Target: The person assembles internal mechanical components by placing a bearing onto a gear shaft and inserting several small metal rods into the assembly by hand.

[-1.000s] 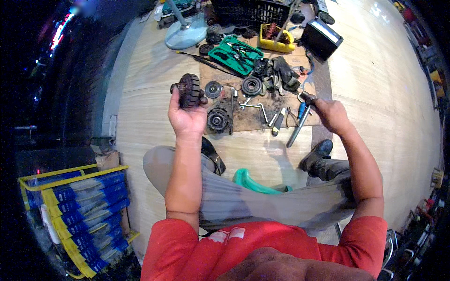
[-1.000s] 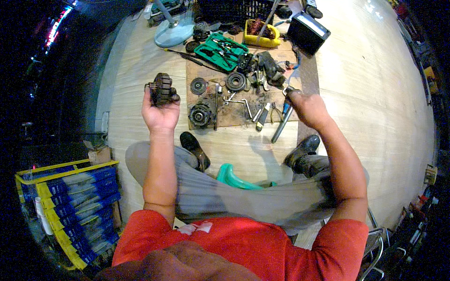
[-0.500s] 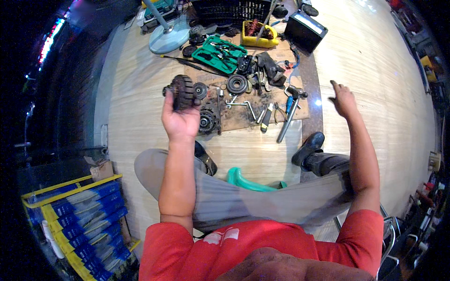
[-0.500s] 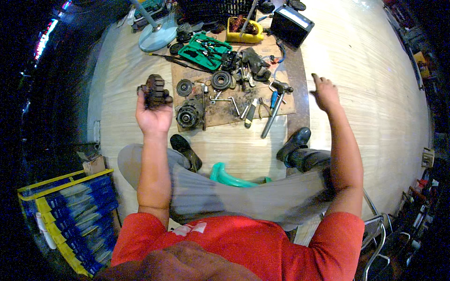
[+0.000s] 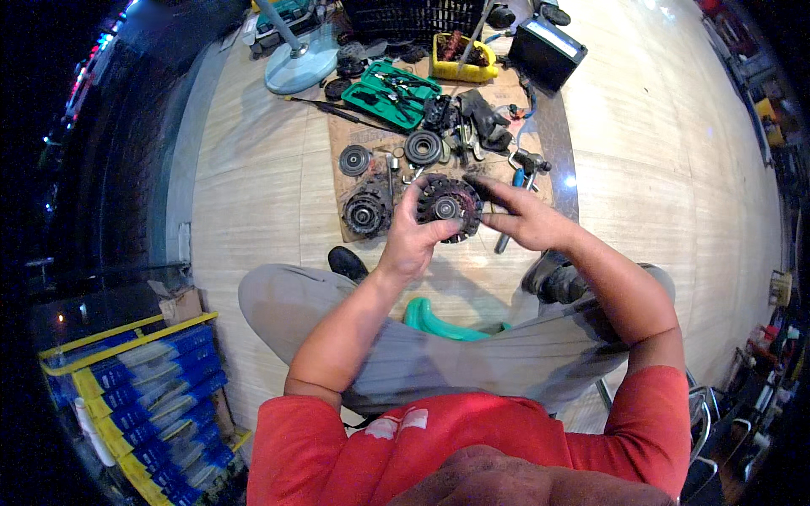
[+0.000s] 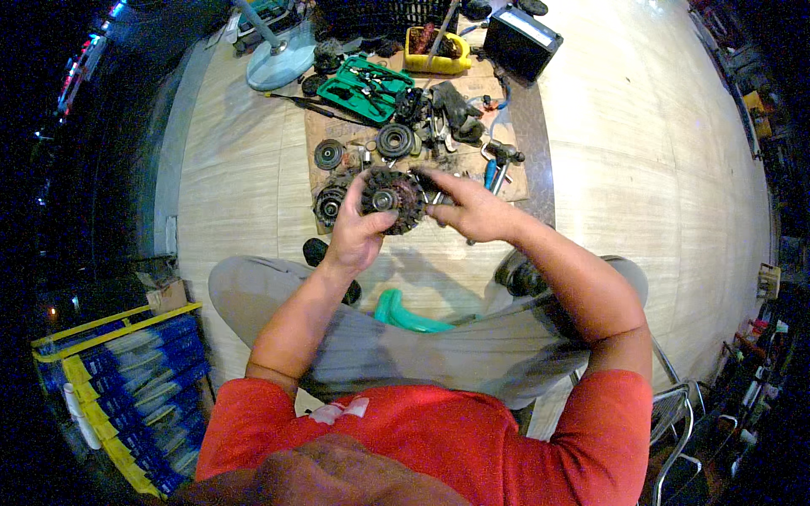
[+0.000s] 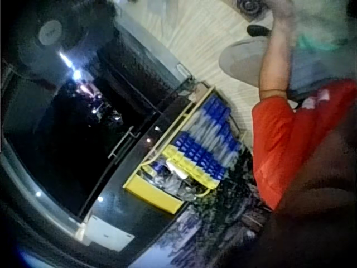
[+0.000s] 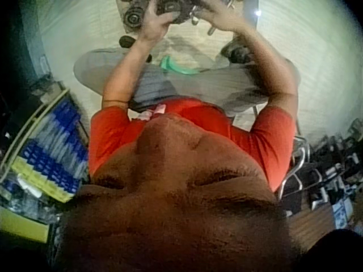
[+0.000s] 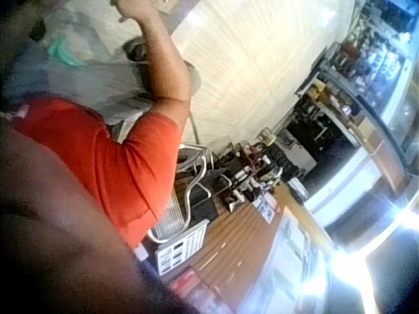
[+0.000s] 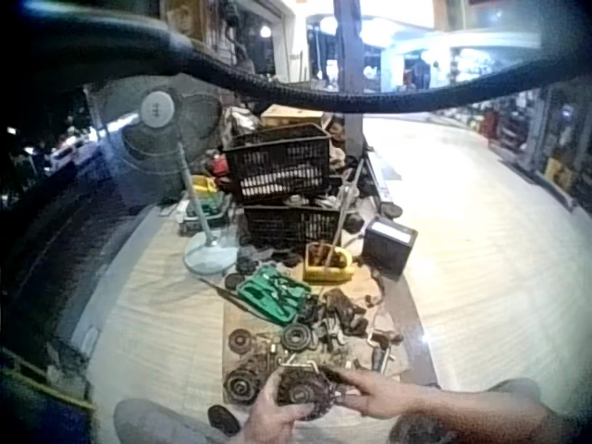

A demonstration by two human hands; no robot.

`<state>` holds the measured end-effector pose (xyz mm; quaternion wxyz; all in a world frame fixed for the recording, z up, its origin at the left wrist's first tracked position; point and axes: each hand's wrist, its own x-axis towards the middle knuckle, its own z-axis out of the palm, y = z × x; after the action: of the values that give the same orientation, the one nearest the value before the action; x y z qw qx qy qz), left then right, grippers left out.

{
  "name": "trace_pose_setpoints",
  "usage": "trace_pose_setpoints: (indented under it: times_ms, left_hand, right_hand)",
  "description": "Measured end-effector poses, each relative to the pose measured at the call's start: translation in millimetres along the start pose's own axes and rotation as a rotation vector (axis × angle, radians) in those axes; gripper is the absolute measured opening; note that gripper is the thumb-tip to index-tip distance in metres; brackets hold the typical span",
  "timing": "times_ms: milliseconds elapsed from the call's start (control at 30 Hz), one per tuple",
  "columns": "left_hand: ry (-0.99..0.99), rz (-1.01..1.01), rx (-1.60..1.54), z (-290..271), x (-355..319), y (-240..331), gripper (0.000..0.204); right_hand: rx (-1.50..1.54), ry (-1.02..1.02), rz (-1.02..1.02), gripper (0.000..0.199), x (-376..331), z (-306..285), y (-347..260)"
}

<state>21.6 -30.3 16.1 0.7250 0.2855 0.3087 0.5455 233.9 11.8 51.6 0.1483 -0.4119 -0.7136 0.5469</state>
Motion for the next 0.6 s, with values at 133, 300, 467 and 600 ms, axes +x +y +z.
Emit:
trace_pose_setpoints:
  times_ms: [133,300,467,600]
  left_hand:
    - [-0.022,-0.048,0.000,-2.7,-0.3,0.9,0.079]
    - [-0.015,-0.068,0.014,-4.9,4.3,7.6,0.077]
    - [-0.006,-0.014,0.240,-8.7,4.8,9.6,0.071]
    - [0.105,0.038,0.136,-9.7,9.3,11.4,0.065]
  right_hand:
    - [0.222,-0.084,-0.024,0.036,6.7,7.5,16.5]
    - [0.078,-0.026,0.017,0.024,9.6,-8.5,17.6]
    - [-0.017,0.059,-0.105,0.022,12.9,-26.1,6.6]
    - [-0.022,0.018,-0.136,0.022,4.9,-33.2,-3.6]
